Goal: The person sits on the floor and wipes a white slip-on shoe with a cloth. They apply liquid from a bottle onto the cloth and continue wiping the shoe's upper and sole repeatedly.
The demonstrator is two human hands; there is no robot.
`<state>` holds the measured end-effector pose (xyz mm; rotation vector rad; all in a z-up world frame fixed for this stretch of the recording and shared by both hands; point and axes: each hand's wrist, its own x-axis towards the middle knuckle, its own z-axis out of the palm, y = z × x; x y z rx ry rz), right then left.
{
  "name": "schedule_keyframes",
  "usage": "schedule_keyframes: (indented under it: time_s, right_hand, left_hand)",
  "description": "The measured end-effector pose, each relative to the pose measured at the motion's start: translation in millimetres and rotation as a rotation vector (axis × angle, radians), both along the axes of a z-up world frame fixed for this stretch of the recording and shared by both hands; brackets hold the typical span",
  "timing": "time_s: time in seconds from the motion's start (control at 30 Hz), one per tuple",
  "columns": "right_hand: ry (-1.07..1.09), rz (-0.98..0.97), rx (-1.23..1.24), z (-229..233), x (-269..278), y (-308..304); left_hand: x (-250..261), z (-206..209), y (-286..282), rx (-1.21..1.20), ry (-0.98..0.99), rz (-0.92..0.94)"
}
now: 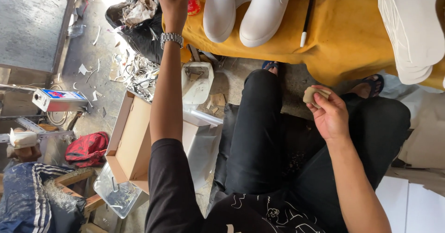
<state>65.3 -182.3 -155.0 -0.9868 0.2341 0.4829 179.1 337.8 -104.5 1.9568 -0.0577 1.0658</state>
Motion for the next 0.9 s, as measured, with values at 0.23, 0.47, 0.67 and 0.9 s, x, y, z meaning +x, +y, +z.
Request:
schedule_keyframes:
  time_s: [0.23, 0.47, 0.67, 0.9]
  right_hand:
    - [-0.014, 0.017, -0.014, 5.6, 0.2, 0.3]
    - [-0.014, 0.015, -0.013, 7.9, 1.1, 0.5]
    - [-0.011, -0.004, 0.034, -4.6, 1.7, -1.5]
    - [-0.017, -0.005, 0.046, 3.9, 4.2, 0.1]
  left_hand:
    - [-6.5, -24.8, -60.6, -0.081, 0.324, 0.717]
    - [11.8, -6.4, -175.8, 0.425, 0.513, 0.084]
    - [88.5, 16.0, -195.6, 0.795, 0.564, -0.027]
    - [107.2, 12.5, -164.9, 0.657, 0.673, -0.221]
